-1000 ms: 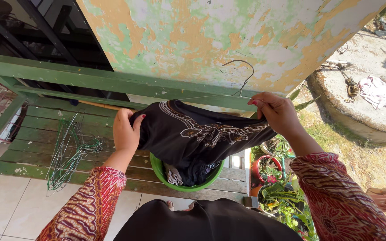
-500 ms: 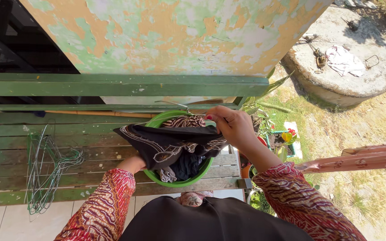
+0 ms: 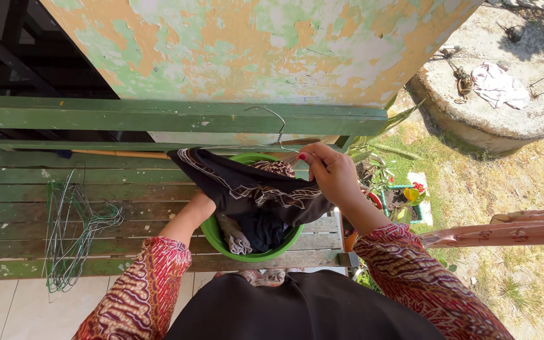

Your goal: The person picks up various clothing items and undergarments from a bucket and places them onto wire hangers before hanging them on an outdoor clothesline.

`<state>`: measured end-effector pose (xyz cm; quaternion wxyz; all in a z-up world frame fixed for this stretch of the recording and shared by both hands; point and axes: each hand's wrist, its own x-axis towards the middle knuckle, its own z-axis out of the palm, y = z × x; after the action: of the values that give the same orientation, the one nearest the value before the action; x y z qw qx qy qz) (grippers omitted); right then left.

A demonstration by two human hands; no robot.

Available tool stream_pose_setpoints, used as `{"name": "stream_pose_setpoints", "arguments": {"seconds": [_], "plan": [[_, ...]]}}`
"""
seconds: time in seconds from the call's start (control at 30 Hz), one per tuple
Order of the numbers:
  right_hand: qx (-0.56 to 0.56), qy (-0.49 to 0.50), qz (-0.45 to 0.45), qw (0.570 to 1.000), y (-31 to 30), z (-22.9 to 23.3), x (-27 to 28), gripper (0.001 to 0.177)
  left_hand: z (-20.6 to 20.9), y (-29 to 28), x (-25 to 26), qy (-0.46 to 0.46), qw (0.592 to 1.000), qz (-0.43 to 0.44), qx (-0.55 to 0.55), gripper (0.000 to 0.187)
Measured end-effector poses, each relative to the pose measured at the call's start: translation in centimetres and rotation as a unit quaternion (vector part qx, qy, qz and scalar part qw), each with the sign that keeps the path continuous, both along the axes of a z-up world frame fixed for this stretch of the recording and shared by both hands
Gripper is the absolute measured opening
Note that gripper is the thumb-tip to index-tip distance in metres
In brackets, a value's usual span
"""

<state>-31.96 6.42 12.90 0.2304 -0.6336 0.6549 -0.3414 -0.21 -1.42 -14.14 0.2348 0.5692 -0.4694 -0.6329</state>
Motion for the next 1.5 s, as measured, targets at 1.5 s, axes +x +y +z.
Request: {"name": "stream_pose_setpoints", "arguments": {"seconds": [1.5], "plan": [[0.161, -0.347, 0.197, 0.903, -1.1, 4.3, 4.5, 0.01, 0.3, 8.0, 4.8, -0.417, 0.777, -0.462, 0.093, 0.034]]}}
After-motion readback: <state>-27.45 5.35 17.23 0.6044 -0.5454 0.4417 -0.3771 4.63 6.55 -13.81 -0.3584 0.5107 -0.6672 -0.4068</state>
